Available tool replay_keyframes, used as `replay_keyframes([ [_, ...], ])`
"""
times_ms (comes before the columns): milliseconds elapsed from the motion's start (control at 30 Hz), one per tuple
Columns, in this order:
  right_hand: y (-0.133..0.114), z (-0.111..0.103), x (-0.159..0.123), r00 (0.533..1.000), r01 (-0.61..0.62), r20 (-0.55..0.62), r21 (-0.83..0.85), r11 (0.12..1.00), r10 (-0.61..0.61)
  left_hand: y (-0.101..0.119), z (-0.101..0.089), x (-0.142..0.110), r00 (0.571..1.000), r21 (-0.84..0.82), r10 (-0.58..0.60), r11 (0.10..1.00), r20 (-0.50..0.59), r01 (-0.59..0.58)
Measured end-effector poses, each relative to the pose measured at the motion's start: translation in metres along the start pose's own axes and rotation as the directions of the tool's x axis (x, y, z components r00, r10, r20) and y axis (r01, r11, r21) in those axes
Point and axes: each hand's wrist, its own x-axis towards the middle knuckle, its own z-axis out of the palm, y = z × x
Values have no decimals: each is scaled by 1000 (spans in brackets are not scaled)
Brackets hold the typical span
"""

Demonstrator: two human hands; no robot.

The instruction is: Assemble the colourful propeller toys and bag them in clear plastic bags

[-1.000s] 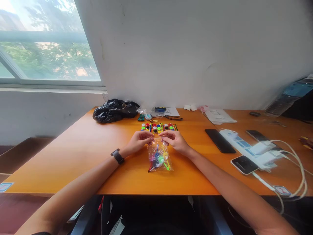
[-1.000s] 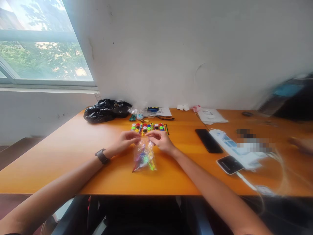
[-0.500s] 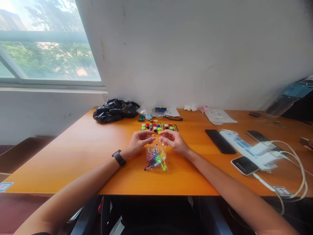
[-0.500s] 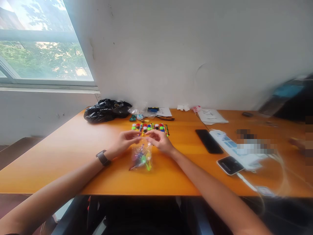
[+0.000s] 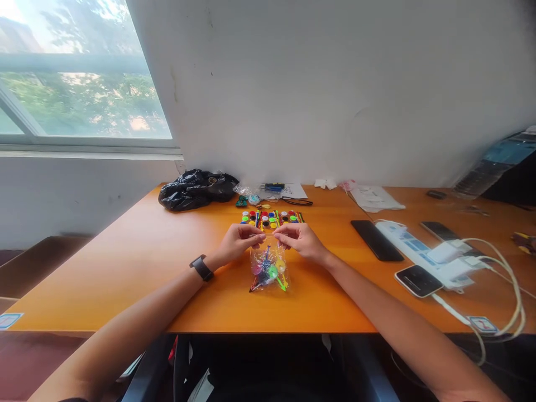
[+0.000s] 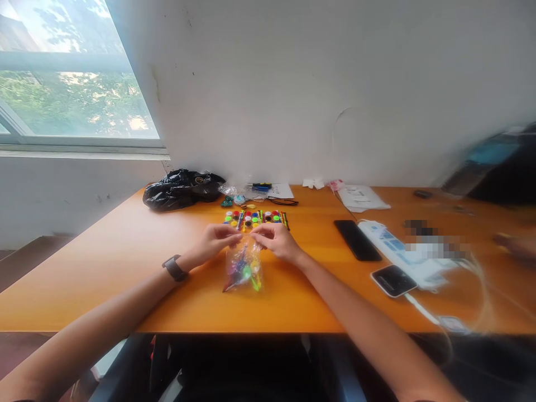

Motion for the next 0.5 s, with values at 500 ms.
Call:
replay_keyframes([
  [500, 2, -2, -1, 983, 156, -88, -48, 987, -160, -4, -6, 1, 988, -91, -66, 994, -143, 53],
])
